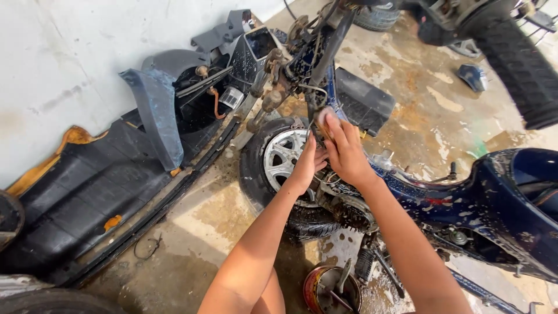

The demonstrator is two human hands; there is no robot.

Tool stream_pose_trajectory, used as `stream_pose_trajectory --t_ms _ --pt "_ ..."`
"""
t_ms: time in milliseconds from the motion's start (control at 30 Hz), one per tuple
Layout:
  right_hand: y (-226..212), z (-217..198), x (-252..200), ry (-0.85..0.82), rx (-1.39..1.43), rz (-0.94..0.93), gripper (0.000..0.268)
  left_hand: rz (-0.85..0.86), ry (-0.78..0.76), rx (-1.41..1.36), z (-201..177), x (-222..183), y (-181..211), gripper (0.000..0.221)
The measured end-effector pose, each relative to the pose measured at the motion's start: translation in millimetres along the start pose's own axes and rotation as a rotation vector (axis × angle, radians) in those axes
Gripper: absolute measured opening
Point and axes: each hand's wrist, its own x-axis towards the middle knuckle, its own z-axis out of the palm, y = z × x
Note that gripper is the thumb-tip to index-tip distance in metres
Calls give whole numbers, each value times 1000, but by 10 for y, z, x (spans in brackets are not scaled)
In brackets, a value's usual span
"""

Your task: The person scrubs the front wheel and engine area of a blue motorcycle using a brush and a cleaning solution from a can. They repeatedly dip the brush into the can and scrub various parts of the motorcycle's front section.

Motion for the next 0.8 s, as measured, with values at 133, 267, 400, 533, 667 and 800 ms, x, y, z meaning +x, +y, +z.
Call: stream_pose_trajectory --t_ms 133,267,400,533,667,800 --pt "-53 -183 -481 -117 -24 -29 63 -50 69 -76 -103 131 -228 99" --pt "38 -54 -36 -21 7 -98 60 -100 87 -18 19 115 -128 98" --pt "49 90 589 167 146 -167 60 -62 96 -46 -116 268 -380 95" --pt "80 32 -34 106 146 -98 60 -29 112 -118 -38 170 -262 100" --pt "222 38 -179 47 135 -84 59 -49 105 -24 49 76 -64 94" --pt "183 189 472 161 205 -123 59 -68 100 40 -19 139 -162 94"
